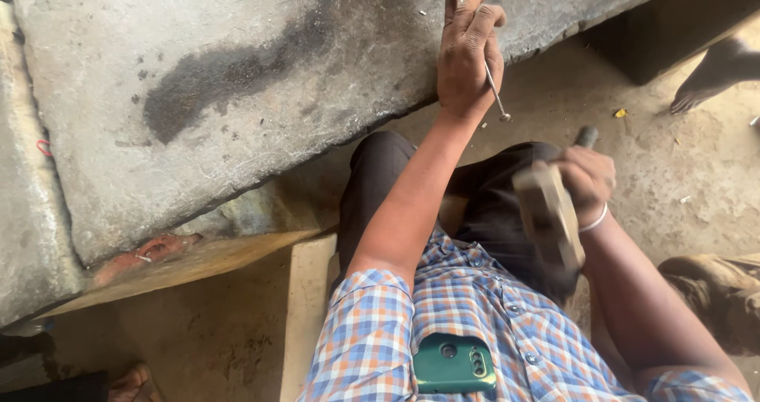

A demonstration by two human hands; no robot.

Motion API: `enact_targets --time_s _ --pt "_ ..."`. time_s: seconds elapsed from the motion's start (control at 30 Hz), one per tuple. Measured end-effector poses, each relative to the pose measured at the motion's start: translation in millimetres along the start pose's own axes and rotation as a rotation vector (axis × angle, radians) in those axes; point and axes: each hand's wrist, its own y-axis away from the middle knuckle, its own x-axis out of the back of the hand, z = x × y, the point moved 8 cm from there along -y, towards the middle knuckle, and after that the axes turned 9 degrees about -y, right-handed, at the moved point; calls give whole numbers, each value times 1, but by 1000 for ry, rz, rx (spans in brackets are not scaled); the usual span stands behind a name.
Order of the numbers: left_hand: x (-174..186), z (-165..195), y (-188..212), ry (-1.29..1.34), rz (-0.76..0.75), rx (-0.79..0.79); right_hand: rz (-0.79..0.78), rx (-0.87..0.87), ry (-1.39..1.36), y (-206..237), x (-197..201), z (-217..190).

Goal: The person sits at a stone bench holding a long metal punch against an electric motor stator and repeatedly strikes the punch with a hammer, repositioning the rod between strikes. The person continues hammering the rod against the motor housing throughout the episode.

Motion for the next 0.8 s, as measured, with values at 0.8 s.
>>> enact_targets --time_s 0.8 --pt "85 69 54 262 5 15 91 -281 211 61 10 73"
